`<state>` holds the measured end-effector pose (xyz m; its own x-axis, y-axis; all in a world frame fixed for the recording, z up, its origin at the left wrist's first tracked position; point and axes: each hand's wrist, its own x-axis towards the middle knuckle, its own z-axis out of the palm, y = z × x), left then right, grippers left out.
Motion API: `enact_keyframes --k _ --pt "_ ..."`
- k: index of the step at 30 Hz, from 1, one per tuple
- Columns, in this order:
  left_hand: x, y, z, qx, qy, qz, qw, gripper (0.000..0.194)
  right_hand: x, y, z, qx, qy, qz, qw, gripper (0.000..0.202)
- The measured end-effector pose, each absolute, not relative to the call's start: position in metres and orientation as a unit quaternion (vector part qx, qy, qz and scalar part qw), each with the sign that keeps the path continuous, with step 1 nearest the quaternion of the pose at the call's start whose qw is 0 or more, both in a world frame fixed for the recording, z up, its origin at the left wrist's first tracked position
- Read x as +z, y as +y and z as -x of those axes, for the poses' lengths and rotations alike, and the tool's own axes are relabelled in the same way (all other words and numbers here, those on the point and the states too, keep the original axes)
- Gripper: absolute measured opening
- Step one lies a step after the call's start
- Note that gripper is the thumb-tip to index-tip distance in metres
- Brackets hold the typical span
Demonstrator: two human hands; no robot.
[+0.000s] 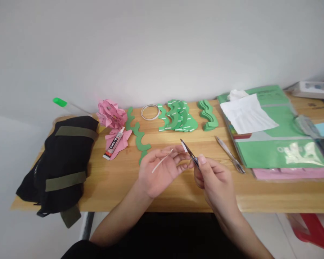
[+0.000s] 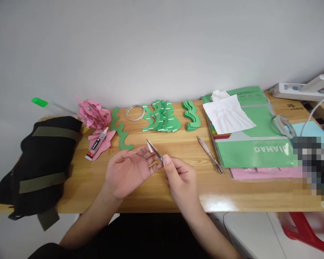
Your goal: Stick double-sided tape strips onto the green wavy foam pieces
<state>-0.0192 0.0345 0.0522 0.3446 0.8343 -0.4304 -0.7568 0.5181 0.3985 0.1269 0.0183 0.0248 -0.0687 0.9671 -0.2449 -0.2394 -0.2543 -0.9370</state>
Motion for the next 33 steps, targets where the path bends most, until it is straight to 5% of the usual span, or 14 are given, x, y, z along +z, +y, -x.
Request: enact_keyframes --k 8,16,23,33 --pt "0.049 0.021 0.039 0.490 0.290 -0.154 0.808 0.026 0.031 0.014 -0.134 0.517 -0.486 0.520 0.475 0.042" --pt "0.049 0.002 0.080 0.493 0.388 -0.278 0.727 0.040 0.034 0.017 -0.162 0.324 -0.771 0.435 0.333 0.023" --pt "0.059 -0.010 0.086 0.432 0.436 -0.389 0.686 0.054 0.040 0.018 -0.164 0.170 -0.877 0.386 0.230 0.035" --pt "0.055 -0.021 0.079 0.434 0.461 -0.407 0.658 0.059 0.040 0.007 -0.156 -0.010 -0.906 0.367 0.211 0.043"
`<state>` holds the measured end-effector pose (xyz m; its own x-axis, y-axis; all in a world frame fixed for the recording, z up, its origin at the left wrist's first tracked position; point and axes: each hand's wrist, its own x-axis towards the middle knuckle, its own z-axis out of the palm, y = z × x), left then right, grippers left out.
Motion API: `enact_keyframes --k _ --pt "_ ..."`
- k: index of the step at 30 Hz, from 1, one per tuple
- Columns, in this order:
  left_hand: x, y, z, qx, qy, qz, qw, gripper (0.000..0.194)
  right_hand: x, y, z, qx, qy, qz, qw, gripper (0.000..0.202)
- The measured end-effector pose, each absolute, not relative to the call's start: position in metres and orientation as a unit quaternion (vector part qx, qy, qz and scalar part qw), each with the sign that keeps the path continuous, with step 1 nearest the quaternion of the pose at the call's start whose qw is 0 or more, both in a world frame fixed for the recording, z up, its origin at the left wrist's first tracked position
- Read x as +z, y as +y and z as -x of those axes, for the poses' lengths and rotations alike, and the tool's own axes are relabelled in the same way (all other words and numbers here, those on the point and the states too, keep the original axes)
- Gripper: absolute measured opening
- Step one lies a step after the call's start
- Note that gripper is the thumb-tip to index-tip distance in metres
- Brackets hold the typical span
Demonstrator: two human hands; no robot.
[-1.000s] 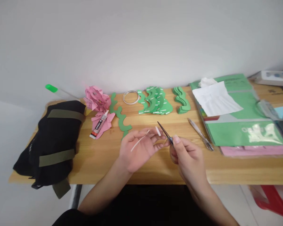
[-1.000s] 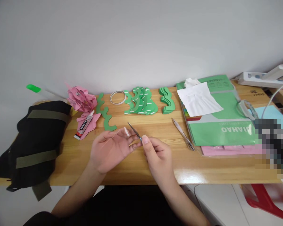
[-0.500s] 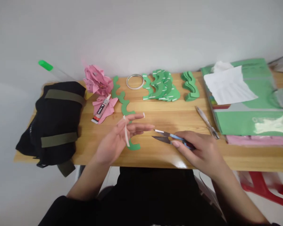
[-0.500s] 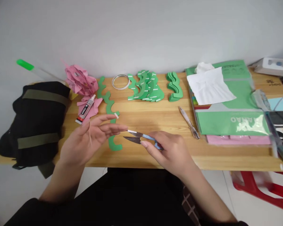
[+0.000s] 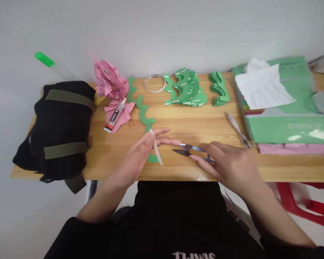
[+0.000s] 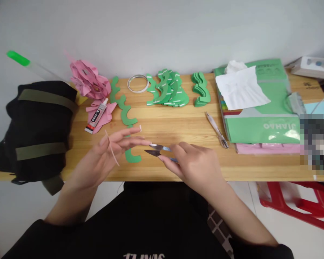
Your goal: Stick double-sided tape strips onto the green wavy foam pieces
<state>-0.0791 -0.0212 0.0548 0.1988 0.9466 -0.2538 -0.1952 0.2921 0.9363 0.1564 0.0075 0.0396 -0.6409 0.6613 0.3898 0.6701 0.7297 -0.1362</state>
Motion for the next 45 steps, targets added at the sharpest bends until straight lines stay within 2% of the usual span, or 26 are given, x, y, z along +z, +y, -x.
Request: enact_keyframes --k 4,13,18,21,31,36,45 --pt "0.051 -0.024 0.076 0.453 0.460 -0.394 0.654 0.059 0.044 0.003 -0.154 -0.069 -0.910 0.361 0.193 0.044" --pt "0.048 -0.036 0.073 0.472 0.450 -0.396 0.647 0.056 0.045 -0.006 -0.155 -0.068 -0.900 0.404 0.150 0.043" --pt "0.050 -0.045 0.073 0.455 0.485 -0.496 0.559 0.033 0.044 -0.008 -0.155 -0.089 -0.895 0.402 0.173 0.042" --pt "0.053 -0.049 0.067 0.414 0.492 -0.540 0.543 0.028 0.045 -0.009 -0.155 -0.101 -0.895 0.392 0.186 0.039" --pt "0.058 -0.055 0.057 0.384 0.493 -0.554 0.551 0.037 0.044 -0.011 -0.155 -0.107 -0.886 0.412 0.181 0.041" --pt "0.056 -0.057 0.059 0.355 0.494 -0.603 0.516 0.039 0.044 -0.012 -0.156 -0.121 -0.883 0.412 0.189 0.040" --pt "0.056 -0.058 0.058 0.272 0.482 -0.682 0.478 0.060 0.044 -0.012 -0.153 -0.153 -0.867 0.431 0.199 0.044"
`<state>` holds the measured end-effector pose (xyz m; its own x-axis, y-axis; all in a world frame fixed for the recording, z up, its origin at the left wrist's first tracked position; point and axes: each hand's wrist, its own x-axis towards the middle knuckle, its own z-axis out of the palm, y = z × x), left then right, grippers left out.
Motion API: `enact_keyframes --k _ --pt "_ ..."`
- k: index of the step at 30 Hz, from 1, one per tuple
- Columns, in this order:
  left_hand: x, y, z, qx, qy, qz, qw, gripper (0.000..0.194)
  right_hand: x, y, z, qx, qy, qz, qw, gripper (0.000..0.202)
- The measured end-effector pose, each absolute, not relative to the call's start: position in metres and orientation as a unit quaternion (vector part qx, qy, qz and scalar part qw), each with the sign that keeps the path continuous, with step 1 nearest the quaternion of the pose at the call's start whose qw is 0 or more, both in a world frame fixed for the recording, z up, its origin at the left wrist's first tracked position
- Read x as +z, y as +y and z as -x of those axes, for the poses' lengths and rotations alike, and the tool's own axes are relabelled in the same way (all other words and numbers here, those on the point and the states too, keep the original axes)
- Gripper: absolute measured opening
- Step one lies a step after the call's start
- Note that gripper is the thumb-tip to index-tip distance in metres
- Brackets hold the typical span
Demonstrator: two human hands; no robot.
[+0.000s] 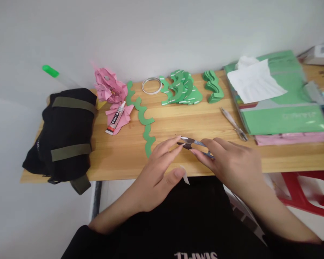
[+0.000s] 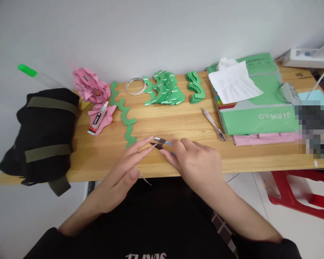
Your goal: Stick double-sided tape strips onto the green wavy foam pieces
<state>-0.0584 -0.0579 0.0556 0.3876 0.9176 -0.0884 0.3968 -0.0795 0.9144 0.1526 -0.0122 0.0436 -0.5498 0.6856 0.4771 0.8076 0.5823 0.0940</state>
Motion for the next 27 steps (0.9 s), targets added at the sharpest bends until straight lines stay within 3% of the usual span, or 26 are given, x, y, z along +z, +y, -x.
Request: enact_keyframes --k 14,27 --pt "0.053 -0.056 0.050 0.367 0.467 -0.512 0.621 0.046 0.043 -0.016 -0.152 -0.165 -0.856 0.444 0.206 0.039" --pt "0.055 -0.051 0.046 0.398 0.444 -0.356 0.719 0.060 0.044 -0.018 -0.152 -0.165 -0.853 0.450 0.208 0.041"
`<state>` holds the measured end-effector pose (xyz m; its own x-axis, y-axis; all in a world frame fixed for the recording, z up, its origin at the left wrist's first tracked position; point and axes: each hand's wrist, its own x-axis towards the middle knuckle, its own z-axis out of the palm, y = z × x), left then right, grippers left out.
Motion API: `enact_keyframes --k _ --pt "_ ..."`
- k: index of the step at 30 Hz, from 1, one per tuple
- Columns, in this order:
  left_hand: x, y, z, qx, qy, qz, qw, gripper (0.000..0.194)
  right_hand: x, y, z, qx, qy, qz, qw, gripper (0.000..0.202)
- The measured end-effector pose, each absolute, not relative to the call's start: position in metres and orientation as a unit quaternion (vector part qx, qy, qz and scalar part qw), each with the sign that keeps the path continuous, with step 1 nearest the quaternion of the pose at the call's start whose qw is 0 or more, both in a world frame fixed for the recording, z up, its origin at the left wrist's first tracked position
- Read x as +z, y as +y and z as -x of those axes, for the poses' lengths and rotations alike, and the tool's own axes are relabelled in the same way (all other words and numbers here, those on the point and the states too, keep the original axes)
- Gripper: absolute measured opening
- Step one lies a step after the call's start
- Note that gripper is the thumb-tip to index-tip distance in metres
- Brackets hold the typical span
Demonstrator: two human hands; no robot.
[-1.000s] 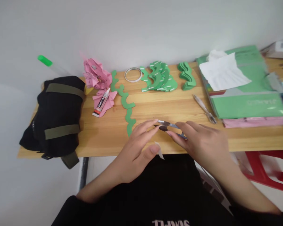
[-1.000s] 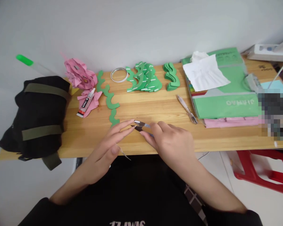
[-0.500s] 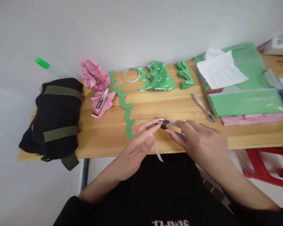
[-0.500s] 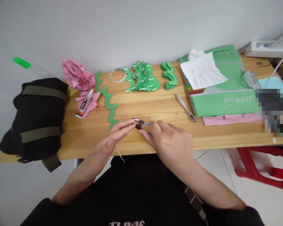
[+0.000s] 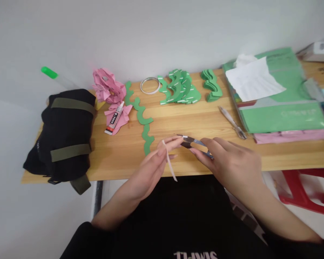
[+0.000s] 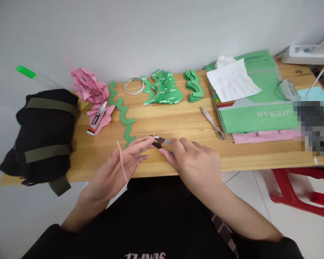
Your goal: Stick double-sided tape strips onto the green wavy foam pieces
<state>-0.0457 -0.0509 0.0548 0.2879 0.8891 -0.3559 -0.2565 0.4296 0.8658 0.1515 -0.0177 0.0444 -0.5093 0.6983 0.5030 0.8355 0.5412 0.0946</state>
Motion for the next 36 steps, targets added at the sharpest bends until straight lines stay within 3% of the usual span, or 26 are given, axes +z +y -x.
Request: enact_keyframes --k 7,10,14,17,30,33,36 --pt "0.064 -0.053 0.059 0.398 0.307 -0.322 0.802 0.070 0.033 -0.012 -0.161 -0.080 -0.811 0.550 0.181 0.052" --pt "0.059 -0.051 0.066 0.406 0.274 -0.295 0.820 0.072 0.029 -0.005 -0.164 0.147 -0.733 0.619 0.240 0.051" --pt "0.049 -0.050 0.071 0.429 0.266 -0.269 0.820 0.073 0.031 0.003 -0.153 0.520 -0.544 0.554 0.356 0.043" --pt "0.048 -0.051 0.072 0.433 0.285 -0.260 0.815 0.073 0.033 0.004 -0.138 0.625 -0.464 0.498 0.383 0.036" --pt "0.045 -0.049 0.079 0.466 0.314 -0.224 0.797 0.070 0.023 0.015 -0.117 0.615 -0.505 0.482 0.367 0.023" --pt "0.043 -0.047 0.080 0.471 0.315 -0.205 0.799 0.068 0.019 0.015 -0.114 0.561 -0.545 0.505 0.365 0.022" --pt "0.042 -0.045 0.082 0.477 0.323 -0.195 0.794 0.067 0.018 0.016 -0.115 0.409 -0.635 0.544 0.366 0.018"
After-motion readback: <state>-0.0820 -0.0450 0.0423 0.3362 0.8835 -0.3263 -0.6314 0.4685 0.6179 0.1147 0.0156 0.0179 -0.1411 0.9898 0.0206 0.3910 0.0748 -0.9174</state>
